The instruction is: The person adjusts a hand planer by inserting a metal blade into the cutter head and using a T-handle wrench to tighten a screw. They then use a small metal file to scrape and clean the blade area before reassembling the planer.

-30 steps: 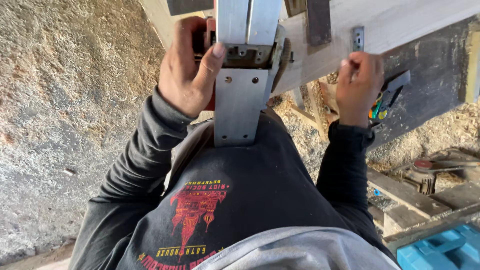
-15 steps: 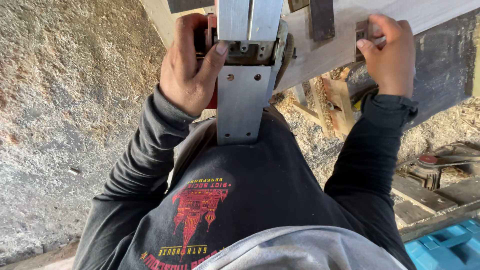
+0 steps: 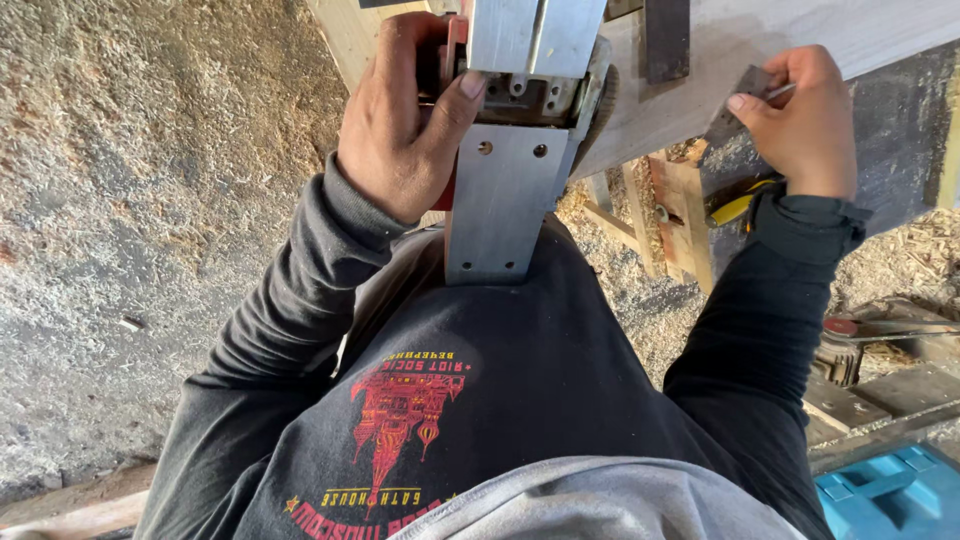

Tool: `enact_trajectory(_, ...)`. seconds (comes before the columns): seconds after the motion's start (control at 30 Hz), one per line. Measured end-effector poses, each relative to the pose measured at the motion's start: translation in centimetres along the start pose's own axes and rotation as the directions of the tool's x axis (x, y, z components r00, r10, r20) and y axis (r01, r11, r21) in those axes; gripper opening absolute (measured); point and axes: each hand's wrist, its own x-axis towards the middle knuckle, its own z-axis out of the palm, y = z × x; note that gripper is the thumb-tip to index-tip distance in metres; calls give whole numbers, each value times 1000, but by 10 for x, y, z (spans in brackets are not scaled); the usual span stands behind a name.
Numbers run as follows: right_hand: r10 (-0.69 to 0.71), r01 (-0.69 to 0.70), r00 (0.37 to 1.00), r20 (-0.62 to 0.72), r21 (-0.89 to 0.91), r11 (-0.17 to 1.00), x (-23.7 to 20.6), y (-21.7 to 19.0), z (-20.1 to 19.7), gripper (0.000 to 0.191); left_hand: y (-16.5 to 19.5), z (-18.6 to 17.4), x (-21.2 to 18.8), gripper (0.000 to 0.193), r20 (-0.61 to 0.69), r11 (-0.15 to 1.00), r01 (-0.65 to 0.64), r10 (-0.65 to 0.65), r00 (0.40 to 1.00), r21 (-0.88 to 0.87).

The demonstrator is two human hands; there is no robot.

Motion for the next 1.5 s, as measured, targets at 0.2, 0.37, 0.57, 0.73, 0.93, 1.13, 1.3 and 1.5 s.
enact_trajectory(0.2, 189, -97, 979, -75, 647, 756, -30, -63, -18, 14, -3, 0, -3, 31, -34, 1000, -12, 11, 999, -24)
enact_trajectory(0.37, 112, 63, 986, -120, 907, 416, -54, -162, -5, 27, -2, -2, -4, 35, -21, 996, 32, -34, 999, -79)
enact_trajectory(0.57, -3, 97, 993, -118, 802, 590, -54, -232, 30, 24, 2, -4, -6, 35, -5, 984, 59, -61, 998, -165)
enact_trajectory(0.73, 0, 127, 983, -182, 687, 715, -47, -251, 38, 24, 4, -5, -7, 33, -45, 977, -26, 17, 999, -211)
enact_trajectory(0.93, -57, 167, 978, -199, 601, 781, -44, -253, 37, 23, 2, -5, -1, 47, -20, 993, -53, 51, 998, -109)
enact_trajectory(1.13, -57, 147, 984, -168, 593, 791, -46, -251, 28, 16, 7, -4, 6, 45, -32, 994, -73, 70, 997, -80)
enact_trajectory(1.3, 41, 90, 987, -155, 749, 657, -48, -246, 29, 6, 19, -15, 8, 41, -28, 990, -81, 78, 997, -116)
enact_trajectory(1.5, 140, -129, 984, 109, 981, 146, -52, -240, 19, 11, 32, -40, 13, 39, 14, 876, -455, 459, 888, 161)
